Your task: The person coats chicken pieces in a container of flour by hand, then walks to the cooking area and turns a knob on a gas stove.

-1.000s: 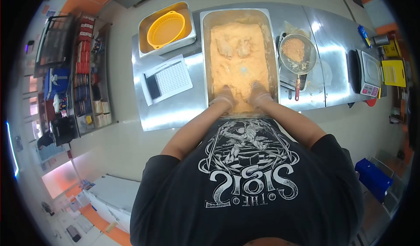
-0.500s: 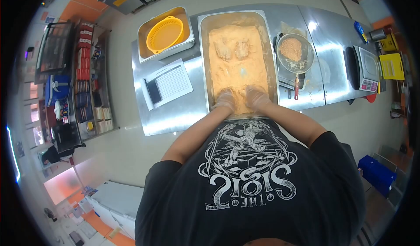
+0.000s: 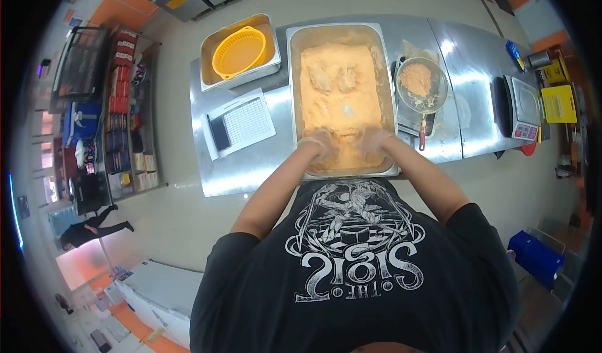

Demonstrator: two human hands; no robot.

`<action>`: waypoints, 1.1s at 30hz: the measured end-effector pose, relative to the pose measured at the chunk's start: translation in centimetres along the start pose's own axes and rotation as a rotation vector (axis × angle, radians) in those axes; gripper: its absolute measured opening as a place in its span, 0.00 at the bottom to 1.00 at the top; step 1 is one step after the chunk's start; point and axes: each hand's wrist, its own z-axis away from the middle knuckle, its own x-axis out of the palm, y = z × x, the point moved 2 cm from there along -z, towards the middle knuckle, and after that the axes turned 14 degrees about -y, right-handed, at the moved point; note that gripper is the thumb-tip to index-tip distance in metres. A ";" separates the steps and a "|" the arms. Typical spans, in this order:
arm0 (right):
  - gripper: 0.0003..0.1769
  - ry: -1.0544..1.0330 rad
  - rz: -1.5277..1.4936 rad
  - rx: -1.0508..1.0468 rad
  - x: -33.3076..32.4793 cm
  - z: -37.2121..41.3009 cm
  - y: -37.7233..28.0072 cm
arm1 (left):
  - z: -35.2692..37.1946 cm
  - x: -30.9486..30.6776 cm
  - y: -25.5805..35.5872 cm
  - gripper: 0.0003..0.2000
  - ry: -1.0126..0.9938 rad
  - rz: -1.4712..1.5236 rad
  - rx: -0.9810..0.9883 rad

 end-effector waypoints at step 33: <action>0.26 0.526 -0.604 0.163 7.2 -8.2 -1.6 | -12.5 8.6 -3.0 0.23 0.045 -0.006 0.212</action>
